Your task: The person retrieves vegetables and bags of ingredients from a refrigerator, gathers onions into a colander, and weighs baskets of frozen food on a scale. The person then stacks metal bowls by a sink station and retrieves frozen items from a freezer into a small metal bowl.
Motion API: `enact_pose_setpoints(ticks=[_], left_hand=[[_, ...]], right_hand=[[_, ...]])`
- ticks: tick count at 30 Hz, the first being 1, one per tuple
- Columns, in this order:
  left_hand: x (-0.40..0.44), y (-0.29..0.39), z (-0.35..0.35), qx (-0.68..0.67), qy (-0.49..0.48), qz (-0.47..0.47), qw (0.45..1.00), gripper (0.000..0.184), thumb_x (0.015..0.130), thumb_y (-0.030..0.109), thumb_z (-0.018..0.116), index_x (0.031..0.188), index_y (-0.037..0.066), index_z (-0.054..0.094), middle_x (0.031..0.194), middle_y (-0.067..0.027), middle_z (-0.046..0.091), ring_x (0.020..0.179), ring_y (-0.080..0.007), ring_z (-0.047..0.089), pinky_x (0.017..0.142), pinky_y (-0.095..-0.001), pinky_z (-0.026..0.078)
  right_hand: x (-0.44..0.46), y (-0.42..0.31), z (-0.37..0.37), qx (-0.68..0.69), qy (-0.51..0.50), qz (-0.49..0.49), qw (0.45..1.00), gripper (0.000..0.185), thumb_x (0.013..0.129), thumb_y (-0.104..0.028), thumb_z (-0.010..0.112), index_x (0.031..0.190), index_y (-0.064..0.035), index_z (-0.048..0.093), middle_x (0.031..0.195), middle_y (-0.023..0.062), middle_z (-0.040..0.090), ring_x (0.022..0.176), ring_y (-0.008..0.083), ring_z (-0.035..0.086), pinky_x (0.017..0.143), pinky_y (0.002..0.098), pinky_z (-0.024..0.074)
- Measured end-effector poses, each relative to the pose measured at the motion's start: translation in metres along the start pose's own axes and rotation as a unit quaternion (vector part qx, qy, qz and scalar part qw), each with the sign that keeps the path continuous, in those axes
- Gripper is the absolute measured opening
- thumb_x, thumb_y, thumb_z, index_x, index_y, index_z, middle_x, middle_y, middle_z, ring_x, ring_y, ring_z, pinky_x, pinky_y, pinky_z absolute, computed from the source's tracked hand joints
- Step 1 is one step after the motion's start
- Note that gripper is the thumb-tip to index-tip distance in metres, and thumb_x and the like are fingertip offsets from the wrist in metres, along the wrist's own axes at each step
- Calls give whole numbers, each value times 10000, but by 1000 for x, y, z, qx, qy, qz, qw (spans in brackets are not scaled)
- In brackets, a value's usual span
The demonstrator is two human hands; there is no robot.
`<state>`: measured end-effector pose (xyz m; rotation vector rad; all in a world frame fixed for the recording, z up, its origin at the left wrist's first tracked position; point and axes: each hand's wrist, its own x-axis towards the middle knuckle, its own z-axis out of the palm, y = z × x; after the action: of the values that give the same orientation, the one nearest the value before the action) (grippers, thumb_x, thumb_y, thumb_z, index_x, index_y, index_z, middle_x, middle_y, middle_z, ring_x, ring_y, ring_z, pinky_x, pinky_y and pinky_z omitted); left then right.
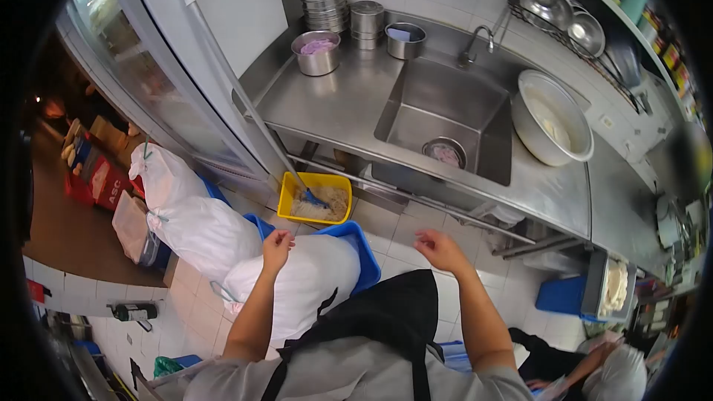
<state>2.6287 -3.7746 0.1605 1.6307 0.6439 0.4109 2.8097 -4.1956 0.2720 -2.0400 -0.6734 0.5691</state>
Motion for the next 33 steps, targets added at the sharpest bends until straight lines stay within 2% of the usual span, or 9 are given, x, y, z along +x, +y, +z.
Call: enact_pose_setpoints(ticks=[5,11,15,18,20,23,25,26,33], left_hand=[[3,17,38,-44,63,-44,996,158,925,113,592,1016,-14,616,834,-91,673,716,-145,652,640,-251,520],[41,61,88,-32,151,-130,979,170,931,139,593,1031,4,619,864,-89,682,750,-158,670,647,-254,509],[62,93,115,9,185,-161,970,172,926,132,599,1035,-1,618,873,-93,685,757,-158,670,656,-256,506],[59,100,123,16,217,-194,957,173,926,130,600,1037,-2,618,872,-95,687,758,-158,669,655,-256,507],[52,99,127,18,241,-219,945,172,927,128,599,1039,-2,618,871,-96,688,759,-159,669,655,-258,508],[55,106,139,17,273,-253,928,174,932,128,593,1042,-4,616,868,-101,689,762,-160,670,659,-260,511],[60,112,148,13,276,-268,923,169,933,120,588,1040,-9,613,870,-102,689,763,-162,671,665,-260,513],[64,114,151,14,278,-273,921,169,933,120,588,1040,-9,613,870,-102,689,763,-162,671,665,-260,513],[194,142,195,-3,142,-107,984,174,920,107,618,1037,-22,626,885,-79,681,801,-130,645,715,-250,502]], right_hand=[[182,-19,-61,235,-65,62,968,394,933,-267,608,1247,-42,528,1042,65,645,865,145,613,743,288,504],[496,-37,-140,417,5,75,906,852,829,-634,597,1420,-76,341,1305,170,494,1042,228,559,784,389,501],[663,-74,-181,359,84,47,928,1054,736,-676,666,1440,5,277,1287,221,489,1085,265,536,836,383,467],[759,-98,-202,111,280,-56,952,1028,730,-616,694,1390,81,325,1397,268,420,1302,340,421,1055,410,362],[793,-113,-221,20,327,-85,941,1055,714,-613,710,1376,112,324,1394,275,426,1312,343,415,1057,400,364],[843,-103,-244,17,279,9,960,1052,701,-590,725,1364,130,339,1367,274,459,1276,363,453,1062,409,362],[871,-81,-247,110,140,36,983,1013,702,-568,726,1356,119,372,1339,275,489,1256,358,477,1057,404,366],[876,-71,-244,54,187,4,981,972,702,-545,730,1339,112,404,1342,261,495,1260,337,477,1046,393,374],[775,-81,-228,40,68,-43,996,887,749,-576,713,1307,65,461,1258,228,545,1191,271,504,991,353,386]])
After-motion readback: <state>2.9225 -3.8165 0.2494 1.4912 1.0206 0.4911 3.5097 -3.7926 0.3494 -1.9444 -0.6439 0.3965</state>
